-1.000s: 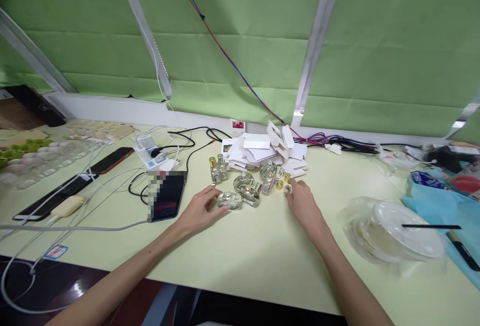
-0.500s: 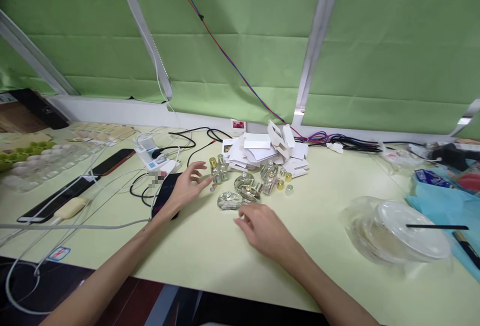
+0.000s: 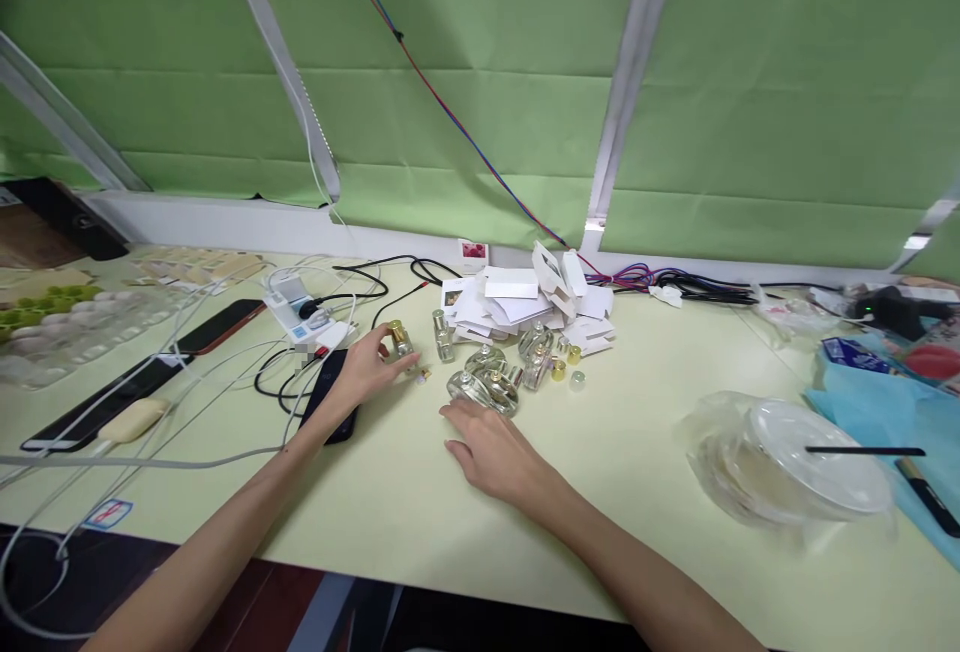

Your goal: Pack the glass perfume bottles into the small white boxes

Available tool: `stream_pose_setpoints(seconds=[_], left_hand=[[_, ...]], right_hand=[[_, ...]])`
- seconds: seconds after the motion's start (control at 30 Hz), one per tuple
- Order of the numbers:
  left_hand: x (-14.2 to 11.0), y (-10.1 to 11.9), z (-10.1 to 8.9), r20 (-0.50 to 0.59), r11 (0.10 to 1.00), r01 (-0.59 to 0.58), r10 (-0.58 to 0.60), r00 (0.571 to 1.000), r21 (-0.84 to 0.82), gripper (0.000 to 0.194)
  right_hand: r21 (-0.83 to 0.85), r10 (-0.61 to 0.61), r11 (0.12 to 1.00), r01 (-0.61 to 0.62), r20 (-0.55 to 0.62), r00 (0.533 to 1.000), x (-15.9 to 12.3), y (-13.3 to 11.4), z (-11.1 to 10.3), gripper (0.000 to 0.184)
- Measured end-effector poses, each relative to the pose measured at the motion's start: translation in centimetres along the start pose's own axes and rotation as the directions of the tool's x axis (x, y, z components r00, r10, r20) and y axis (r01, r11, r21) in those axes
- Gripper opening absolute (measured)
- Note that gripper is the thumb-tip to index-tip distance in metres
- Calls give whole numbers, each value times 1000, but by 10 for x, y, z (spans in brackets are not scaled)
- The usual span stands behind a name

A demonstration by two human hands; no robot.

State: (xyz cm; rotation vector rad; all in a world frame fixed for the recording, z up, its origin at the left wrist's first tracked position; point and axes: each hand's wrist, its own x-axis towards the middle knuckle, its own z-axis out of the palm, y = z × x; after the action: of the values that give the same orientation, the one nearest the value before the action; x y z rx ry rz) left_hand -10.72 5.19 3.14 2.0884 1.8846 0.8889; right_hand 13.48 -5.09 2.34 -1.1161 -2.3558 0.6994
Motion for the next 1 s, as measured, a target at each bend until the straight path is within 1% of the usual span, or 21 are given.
stream_pose_setpoints(seconds=[0.07, 0.2, 0.33, 0.4, 0.47, 0.57, 0.7, 0.87, 0.93, 1.0], left_hand=[[-12, -3, -6, 2, 1000, 2, -2, 1000, -9, 42], [-37, -4, -12, 58, 997, -5, 9, 998, -75, 50], [-56, 4, -15, 174, 974, -23, 64, 983, -225, 59], [-61, 9, -15, 246, 952, -21, 101, 964, -306, 60], [-65, 16, -13, 293, 925, -7, 127, 948, -379, 57], [-68, 26, -5, 312, 898, 3, 149, 938, -440, 51], [-70, 42, 8, 287, 912, -23, 153, 946, -410, 50], [-77, 59, 13, 275, 953, -152, 224, 935, -260, 42], [-80, 63, 16, 262, 966, -184, 228, 938, -182, 42], [-82, 66, 22, 245, 971, -204, 228, 942, -122, 43]], right_hand=[[3, -10, 1000, 10, -9, 1000, 2, 1, 0, 37], [2, -8, 1000, 8, -14, 1000, 6, 3, 0, 37], [-13, 11, 1000, -12, -34, 999, 8, 9, -3, 37], [-23, 26, 999, -27, -51, 998, 9, 15, -5, 36], [-26, 38, 999, -39, -63, 997, 10, 20, -10, 34], [-3, 41, 999, -41, -75, 996, 11, 27, -18, 30], [50, 24, 999, -20, -83, 996, 15, 36, -26, 28], [66, 10, 998, -1, -137, 990, 19, 45, -30, 34], [60, 29, 998, -19, -178, 984, 18, 44, -33, 33], [43, 56, 998, -47, -241, 969, 16, 36, -38, 33]])
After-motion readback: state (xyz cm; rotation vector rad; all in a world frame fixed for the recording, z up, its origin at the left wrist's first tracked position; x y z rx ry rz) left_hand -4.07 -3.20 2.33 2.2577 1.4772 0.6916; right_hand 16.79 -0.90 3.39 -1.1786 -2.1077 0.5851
